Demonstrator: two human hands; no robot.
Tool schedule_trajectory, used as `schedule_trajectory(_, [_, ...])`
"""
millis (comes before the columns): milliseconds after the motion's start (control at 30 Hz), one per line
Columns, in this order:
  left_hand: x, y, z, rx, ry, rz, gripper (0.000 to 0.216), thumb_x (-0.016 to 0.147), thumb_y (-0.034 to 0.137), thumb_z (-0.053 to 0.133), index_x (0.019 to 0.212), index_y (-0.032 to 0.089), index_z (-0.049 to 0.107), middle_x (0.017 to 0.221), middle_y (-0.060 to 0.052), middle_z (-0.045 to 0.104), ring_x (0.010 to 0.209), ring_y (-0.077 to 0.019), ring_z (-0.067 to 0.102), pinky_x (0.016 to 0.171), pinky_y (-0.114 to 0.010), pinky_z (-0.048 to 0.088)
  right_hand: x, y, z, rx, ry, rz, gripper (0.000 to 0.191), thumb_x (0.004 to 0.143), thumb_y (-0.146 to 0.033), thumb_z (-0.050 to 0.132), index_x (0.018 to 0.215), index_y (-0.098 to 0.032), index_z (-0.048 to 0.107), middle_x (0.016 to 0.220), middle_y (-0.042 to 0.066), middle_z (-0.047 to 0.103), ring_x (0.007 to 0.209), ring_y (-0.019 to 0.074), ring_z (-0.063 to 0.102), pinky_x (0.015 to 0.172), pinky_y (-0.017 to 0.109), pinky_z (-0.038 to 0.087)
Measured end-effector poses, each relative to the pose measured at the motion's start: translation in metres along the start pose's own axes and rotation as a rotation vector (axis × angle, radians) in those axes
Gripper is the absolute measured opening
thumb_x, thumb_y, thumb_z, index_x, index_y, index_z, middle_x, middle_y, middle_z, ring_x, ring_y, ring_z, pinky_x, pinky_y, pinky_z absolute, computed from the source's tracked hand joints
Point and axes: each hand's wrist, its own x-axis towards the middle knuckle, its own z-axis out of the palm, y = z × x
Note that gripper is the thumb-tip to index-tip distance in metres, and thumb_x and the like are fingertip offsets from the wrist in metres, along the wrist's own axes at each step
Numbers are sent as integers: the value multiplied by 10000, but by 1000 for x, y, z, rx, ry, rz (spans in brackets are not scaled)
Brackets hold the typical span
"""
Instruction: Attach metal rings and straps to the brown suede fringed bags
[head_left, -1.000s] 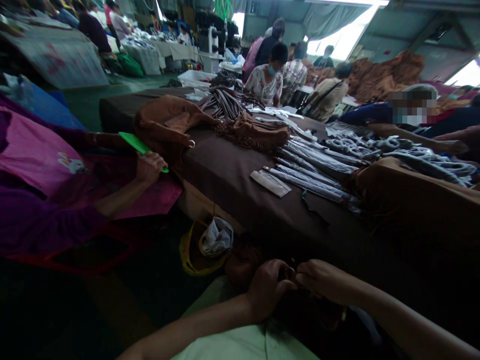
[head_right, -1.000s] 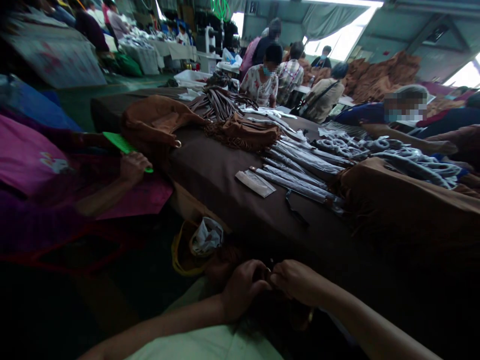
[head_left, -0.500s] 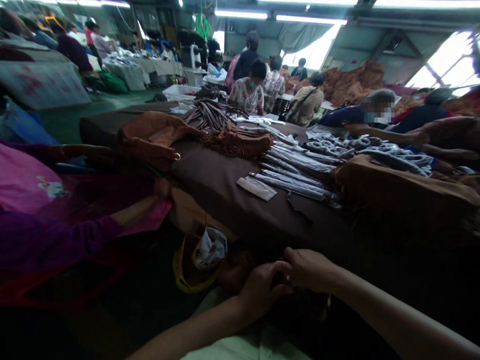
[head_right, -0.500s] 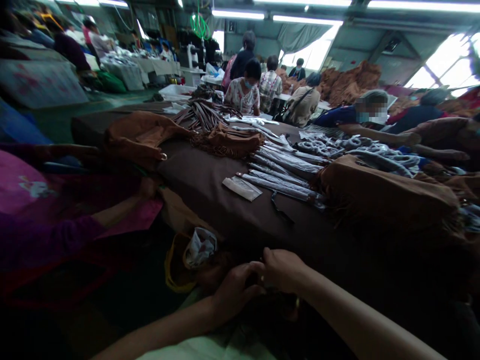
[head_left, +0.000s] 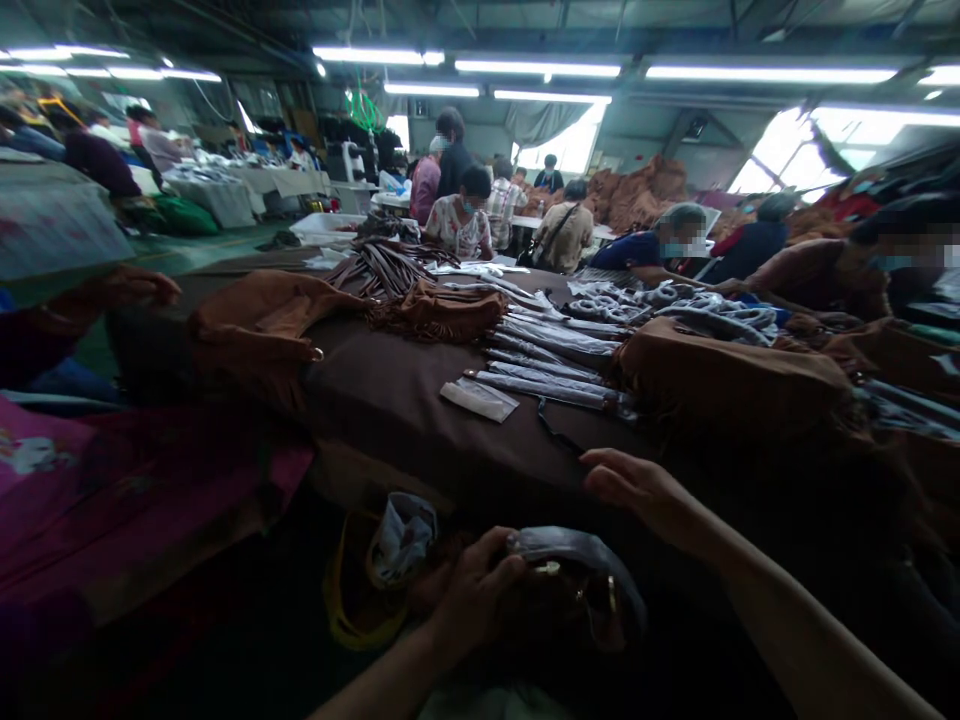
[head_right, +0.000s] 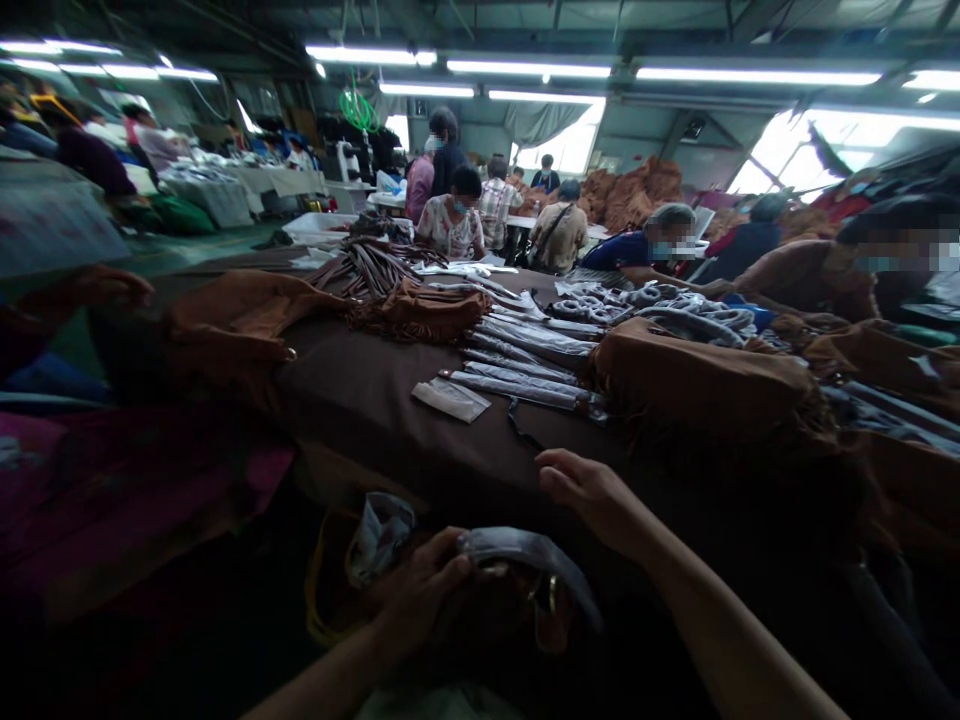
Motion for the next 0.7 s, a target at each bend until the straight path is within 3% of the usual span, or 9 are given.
schedule_trajectory(100, [4, 3, -7, -150, 43, -14, 336, 806, 447, 630, 984, 163, 615, 854, -13, 626, 804, -161, 564, 735, -244, 452, -18, 32, -15, 153, 66, 95, 512, 810, -623, 527, 1004, -169, 660, 859, 67, 693, 768, 213, 630, 708, 326, 497])
schedule_trajectory(300, [16, 22, -7, -296, 94, -19, 306, 765, 435, 701, 885, 158, 649, 815, -13, 647, 736, -127, 589, 705, -218, 470, -60, 56, 19, 374, -164, 18, 626, 870, -684, 332, 1105, -224, 685, 1044, 65, 682, 966, 259, 607, 910, 409, 451])
schedule_trajectory(433, [27, 32, -6, -444, 161, -121, 359, 709, 446, 752, 894, 166, 624, 786, -8, 652, 657, -124, 615, 613, -221, 496, -88, 69, 23, 481, -212, -5, 771, 662, -746, 599, 1231, -225, 605, 1090, 74, 659, 993, 291, 596, 876, 410, 480])
schedule_trajectory(567, [34, 41, -6, -477, 178, -141, 427, 690, 465, 761, 934, 145, 619, 728, -16, 644, 582, -126, 611, 548, -225, 501, -121, 80, 30, 456, -179, 61, 810, 482, -547, 841, 1188, -220, 617, 1073, 65, 666, 878, 261, 627, 799, 357, 519])
schedule_trajectory(700, [41, 56, -1, -458, 94, -155, 410, 752, 479, 701, 978, 148, 613, 740, -32, 651, 583, -143, 616, 569, -266, 519, -148, 90, 38, 375, 25, 97, 648, 569, -404, 820, 1157, -215, 624, 1032, 71, 679, 924, 276, 637, 813, 364, 524])
